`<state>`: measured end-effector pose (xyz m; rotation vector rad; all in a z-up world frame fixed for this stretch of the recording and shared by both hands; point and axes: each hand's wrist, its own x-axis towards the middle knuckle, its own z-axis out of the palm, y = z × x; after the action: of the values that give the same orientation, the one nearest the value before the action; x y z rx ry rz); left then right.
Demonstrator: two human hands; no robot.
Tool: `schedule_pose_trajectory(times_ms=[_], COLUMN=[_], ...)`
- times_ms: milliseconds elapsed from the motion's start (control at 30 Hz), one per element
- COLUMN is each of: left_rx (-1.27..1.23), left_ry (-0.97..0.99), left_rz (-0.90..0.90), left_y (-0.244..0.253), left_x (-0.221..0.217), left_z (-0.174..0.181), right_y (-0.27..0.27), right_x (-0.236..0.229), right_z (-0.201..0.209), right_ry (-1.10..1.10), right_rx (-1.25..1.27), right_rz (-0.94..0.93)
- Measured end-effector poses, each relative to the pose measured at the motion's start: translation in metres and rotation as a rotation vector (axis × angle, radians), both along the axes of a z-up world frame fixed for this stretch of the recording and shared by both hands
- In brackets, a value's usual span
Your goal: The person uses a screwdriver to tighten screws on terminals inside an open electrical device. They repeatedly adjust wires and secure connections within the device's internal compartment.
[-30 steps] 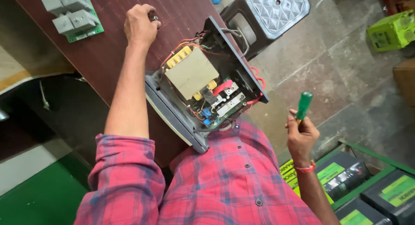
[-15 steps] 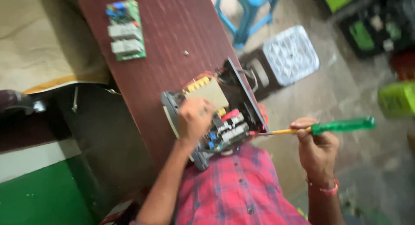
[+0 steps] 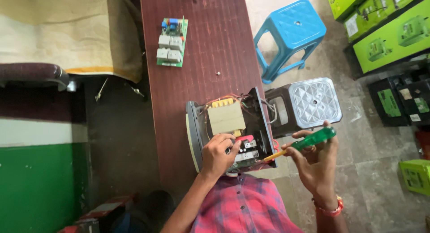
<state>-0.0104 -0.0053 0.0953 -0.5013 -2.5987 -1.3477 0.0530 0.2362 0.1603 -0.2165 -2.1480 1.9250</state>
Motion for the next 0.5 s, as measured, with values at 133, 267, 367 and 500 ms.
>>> schedule_pose_trajectory(times_ms=[133, 267, 367, 500], left_rx=[0.022, 0.043, 0.051, 0.073], left_ry=[-0.041, -0.06, -0.091, -0.098], left_rz=[0.018, 0.017, 0.017, -0.012], left_y=[-0.005, -0.006, -0.007, -0.009], left_x=[0.012, 0.017, 0.02, 0.024], left_z=[-0.002, -0.005, -0.009, -0.014], right_y=[0.004, 0.006, -0.002, -0.018], right_x=[0.003, 0.009, 0.007, 0.007], right_z=[0.004, -0.006, -0.029, -0.059], right_ry=[0.063, 0.175, 0.161, 0.267], right_rx=[0.021, 0.067, 0.336, 0.472], right_rz=[-0.032, -0.015, -0.063, -0.136])
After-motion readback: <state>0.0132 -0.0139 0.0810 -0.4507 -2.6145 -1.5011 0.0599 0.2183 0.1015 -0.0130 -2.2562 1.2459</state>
